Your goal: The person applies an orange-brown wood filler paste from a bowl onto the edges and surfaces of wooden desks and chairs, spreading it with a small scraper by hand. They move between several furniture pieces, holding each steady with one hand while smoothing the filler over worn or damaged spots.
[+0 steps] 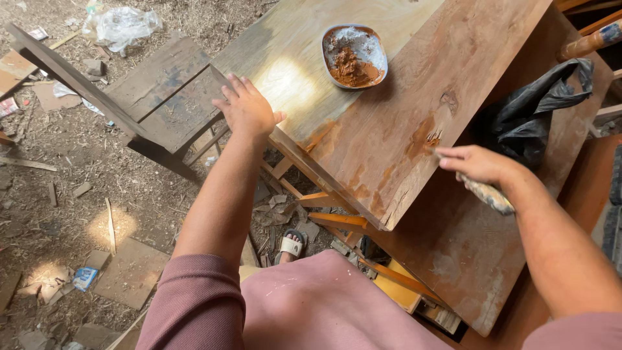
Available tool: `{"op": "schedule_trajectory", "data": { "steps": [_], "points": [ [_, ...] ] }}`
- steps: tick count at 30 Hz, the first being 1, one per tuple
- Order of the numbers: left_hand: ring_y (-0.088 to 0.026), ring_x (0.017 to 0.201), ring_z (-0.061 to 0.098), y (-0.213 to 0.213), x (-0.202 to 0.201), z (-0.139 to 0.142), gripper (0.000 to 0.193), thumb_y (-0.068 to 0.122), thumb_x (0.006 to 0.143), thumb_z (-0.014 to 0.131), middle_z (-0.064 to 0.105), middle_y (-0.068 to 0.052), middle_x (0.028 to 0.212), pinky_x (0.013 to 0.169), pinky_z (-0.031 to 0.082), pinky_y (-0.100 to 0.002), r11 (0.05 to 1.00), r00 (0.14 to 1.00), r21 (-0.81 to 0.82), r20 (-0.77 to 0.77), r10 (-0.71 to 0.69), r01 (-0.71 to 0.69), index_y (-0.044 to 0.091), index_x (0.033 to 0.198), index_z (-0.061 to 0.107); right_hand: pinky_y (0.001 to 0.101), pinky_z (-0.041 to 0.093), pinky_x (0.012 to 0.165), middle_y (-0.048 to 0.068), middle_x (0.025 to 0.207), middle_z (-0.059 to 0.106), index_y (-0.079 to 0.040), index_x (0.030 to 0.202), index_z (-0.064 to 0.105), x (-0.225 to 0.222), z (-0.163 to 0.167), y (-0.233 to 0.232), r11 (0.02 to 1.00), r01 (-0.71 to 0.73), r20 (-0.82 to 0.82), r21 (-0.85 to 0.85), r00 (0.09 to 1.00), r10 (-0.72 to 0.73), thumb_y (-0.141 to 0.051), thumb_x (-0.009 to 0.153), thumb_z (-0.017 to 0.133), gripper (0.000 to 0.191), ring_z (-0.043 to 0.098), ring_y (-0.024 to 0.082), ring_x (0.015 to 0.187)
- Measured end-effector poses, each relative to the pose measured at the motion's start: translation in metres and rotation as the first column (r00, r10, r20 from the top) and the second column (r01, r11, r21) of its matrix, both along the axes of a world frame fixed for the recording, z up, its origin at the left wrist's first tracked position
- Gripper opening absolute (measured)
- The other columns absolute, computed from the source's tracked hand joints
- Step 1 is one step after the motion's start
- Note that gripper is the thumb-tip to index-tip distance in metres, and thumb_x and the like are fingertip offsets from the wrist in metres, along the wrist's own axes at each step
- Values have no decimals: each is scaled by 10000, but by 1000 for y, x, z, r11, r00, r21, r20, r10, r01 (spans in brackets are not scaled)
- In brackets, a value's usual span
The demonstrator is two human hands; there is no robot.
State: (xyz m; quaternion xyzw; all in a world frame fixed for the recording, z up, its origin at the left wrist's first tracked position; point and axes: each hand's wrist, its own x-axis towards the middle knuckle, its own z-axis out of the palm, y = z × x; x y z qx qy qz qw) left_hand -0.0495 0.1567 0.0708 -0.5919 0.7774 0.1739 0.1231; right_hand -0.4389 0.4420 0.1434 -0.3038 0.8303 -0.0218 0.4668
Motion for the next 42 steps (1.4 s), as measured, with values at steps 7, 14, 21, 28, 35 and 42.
{"op": "schedule_trajectory", "data": {
  "steps": [7,14,21,28,35,42],
  "points": [
    [-466,1528,151,-2,-1,-9,1287,770,802,664,15,-288,1669,1182,189,-653,1000,1000,-16,-1,-6,6,-49,1598,71,364,500,601,87,857,653,-224,1509,573,-33,-19,-39,989,-18,-52,-146,999,10,-301,956,656,564,550,189,664],
    [-467,1528,153,0,0,-9,1304,755,789,696,18,-277,1669,1188,187,-647,1000,999,-23,-36,15,-16,-48,1597,63,304,476,681,32,967,656,-163,1483,584,-40,-7,-67,951,-295,-39,-90,956,292,-339,988,669,532,591,117,831],
    [-476,1519,178,0,1,-13,1297,737,788,718,34,-280,1670,1180,204,-650,999,998,-35,-62,25,-27,-55,1600,88,334,467,474,24,776,587,-310,1564,481,-23,24,1,954,297,198,-50,939,-282,-331,976,568,594,526,139,597],
    [-478,1522,188,-2,-1,-13,1278,746,802,694,46,-307,1665,1171,222,-659,999,1000,-51,-12,-2,2,-59,1598,101,346,541,623,67,852,598,-313,1632,401,-17,-42,40,922,116,13,-370,993,-120,-265,992,606,674,574,144,658],
    [-480,1515,183,-2,1,-13,1277,772,811,652,43,-299,1660,1164,215,-672,998,1000,-56,15,-20,21,-64,1595,90,400,508,950,201,1281,672,-228,1582,431,-17,-56,54,797,-383,-380,-468,901,210,-244,951,679,678,671,307,1102],
    [-475,1522,186,-1,3,-13,1264,753,819,669,51,-290,1676,1164,225,-673,999,1000,-46,6,-7,7,-59,1599,96,426,512,980,224,1239,682,-255,1597,419,-3,-62,55,809,-460,-468,-366,842,268,-262,945,669,699,652,401,1129]
  ]
}}
